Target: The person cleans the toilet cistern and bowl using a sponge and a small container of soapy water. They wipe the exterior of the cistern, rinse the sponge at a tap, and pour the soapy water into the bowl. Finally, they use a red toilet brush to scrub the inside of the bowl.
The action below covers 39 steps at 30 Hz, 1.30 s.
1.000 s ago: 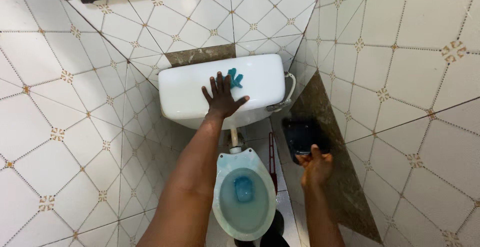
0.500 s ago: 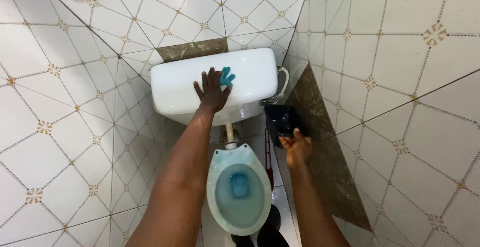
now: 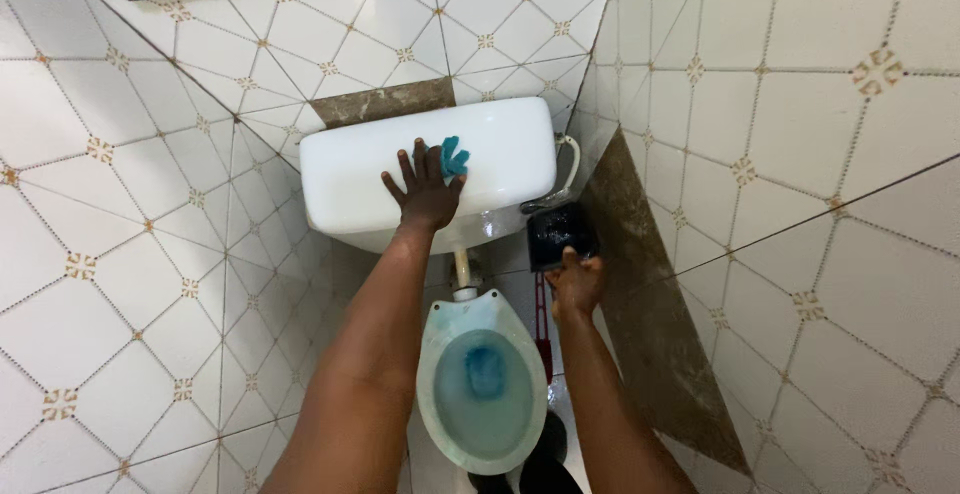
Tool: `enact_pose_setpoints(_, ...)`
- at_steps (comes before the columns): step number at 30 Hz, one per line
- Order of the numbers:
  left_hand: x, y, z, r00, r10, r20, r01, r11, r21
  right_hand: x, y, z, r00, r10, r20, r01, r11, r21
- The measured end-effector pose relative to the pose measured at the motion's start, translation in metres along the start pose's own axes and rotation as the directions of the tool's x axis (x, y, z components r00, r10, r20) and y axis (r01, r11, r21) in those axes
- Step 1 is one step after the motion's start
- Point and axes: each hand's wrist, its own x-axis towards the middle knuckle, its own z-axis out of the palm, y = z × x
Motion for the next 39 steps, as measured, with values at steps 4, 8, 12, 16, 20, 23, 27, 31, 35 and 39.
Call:
enact_pose_setpoints(4,0.000,0.002,-0.002,1.000,-0.003,-0.006,0.003,1.000,-0.016,0.008,0.000,-0.005,0.990,0.124,0.070,-0.139,0.955,0.264)
enact_pose_setpoints(8,0.002,-0.009,-0.001,1.000,0.016,0.013,-0.014,0.994,-0.107,0.022,0.034,-0.044,0.954,0.260,0.147,-0.298,0.855,0.424)
enact_pose_setpoints(12,0.003,-0.029,0.009,0.988,0.059,-0.144,-0.087,0.977,-0.193,0.024,0.071,-0.091,0.935,0.156,0.318,-0.301,0.824,0.480)
enact_pose_setpoints(16,-0.027,-0.061,0.012,0.937,0.095,-0.335,-0.150,0.979,-0.142,-0.008,0.062,-0.086,0.983,0.173,0.059,-0.182,0.959,0.215)
enact_pose_setpoints(20,-0.083,-0.076,0.002,0.853,-0.080,-0.516,-0.054,0.969,-0.240,-0.056,0.019,-0.028,0.997,0.057,0.061,-0.057,0.998,0.001)
enact_pose_setpoints(23,-0.121,-0.085,-0.002,0.819,-0.340,-0.463,0.102,0.879,-0.466,-0.084,-0.008,0.011,0.990,0.017,0.137,-0.004,0.996,-0.093)
enact_pose_setpoints(27,-0.142,-0.110,0.024,0.743,-0.619,-0.256,0.273,0.629,-0.727,-0.092,-0.008,0.017,0.971,0.114,0.211,-0.121,0.993,0.017)
enact_pose_setpoints(31,-0.162,-0.156,0.072,0.738,-0.673,-0.060,0.366,0.472,-0.802,-0.079,0.020,-0.014,0.882,0.234,0.410,-0.367,0.886,0.283)
enact_pose_setpoints(35,-0.182,-0.190,0.107,0.734,-0.644,-0.216,0.270,0.569,-0.776,-0.092,0.038,-0.022,0.935,0.288,0.208,-0.318,0.940,0.126)
enact_pose_setpoints(39,-0.189,-0.185,0.111,0.713,-0.698,0.062,0.528,0.477,-0.702,-0.135,0.035,0.015,0.972,0.207,0.112,-0.180,0.961,-0.209)
